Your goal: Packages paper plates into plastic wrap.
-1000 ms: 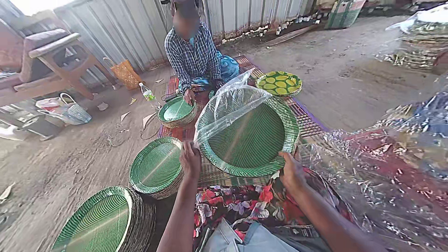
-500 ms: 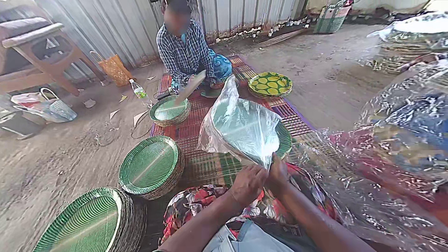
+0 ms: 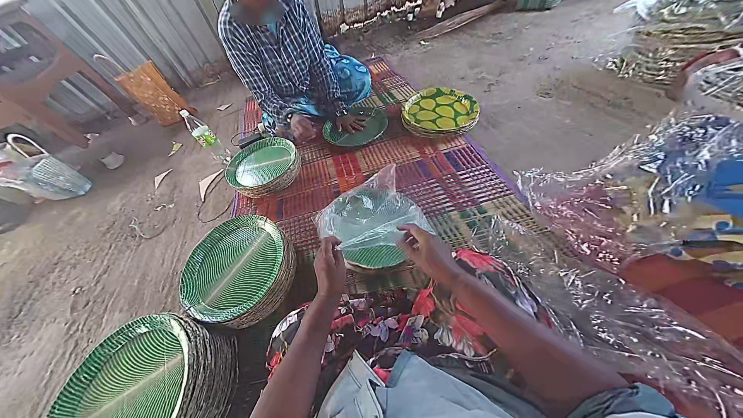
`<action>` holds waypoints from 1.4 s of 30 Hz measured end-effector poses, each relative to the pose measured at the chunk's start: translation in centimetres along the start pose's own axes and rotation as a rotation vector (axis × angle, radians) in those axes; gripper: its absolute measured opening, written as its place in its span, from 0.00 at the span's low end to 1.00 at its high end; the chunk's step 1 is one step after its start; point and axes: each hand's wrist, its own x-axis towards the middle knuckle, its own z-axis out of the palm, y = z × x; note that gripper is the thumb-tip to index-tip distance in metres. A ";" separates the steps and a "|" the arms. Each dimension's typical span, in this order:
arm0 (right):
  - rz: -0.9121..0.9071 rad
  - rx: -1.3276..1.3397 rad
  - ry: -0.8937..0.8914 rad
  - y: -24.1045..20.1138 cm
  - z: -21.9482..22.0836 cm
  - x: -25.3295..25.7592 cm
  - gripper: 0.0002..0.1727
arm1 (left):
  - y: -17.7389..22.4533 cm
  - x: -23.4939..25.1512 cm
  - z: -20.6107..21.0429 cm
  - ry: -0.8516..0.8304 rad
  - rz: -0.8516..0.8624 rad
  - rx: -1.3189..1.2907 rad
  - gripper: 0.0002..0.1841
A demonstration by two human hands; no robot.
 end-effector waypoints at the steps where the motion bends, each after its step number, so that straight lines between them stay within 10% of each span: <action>1: 0.020 -0.125 -0.091 0.5 -0.8 0.8 0.33 | -0.3 -0.4 0.2 -0.017 -0.025 0.002 0.14; 5: 0.096 -0.538 -0.368 3.5 0.1 4.5 0.57 | -0.2 -1.9 1.0 -0.070 0.053 -0.046 0.15; 10: 0.263 -0.644 -0.387 6.6 1.0 7.7 0.16 | 0.3 -2.9 0.4 -0.339 0.003 0.200 0.17; 15: 0.291 -0.537 -0.125 5.2 -2.6 6.4 0.19 | -2.0 -2.9 0.0 -0.686 -0.361 0.441 0.20; 20: 0.190 -0.514 -0.516 7.3 0.6 6.4 0.56 | -4.2 0.2 -0.1 -0.305 -0.487 0.069 0.19; 24: 0.169 -0.697 -0.639 6.6 3.9 7.7 0.24 | -2.9 5.2 1.1 -0.066 -0.469 -0.157 0.18; 30: 0.218 -0.692 -0.452 6.5 4.6 8.7 0.26 | -0.5 9.4 2.5 0.078 -0.015 -0.378 0.17; 34: 0.345 -0.757 -0.365 5.6 3.3 9.1 0.22 | -5.1 7.1 1.1 -0.045 -0.149 -0.100 0.17; 42: 0.332 0.060 0.591 9.4 -2.1 9.8 0.24 | -9.5 7.0 2.6 -0.514 -0.321 -0.174 0.20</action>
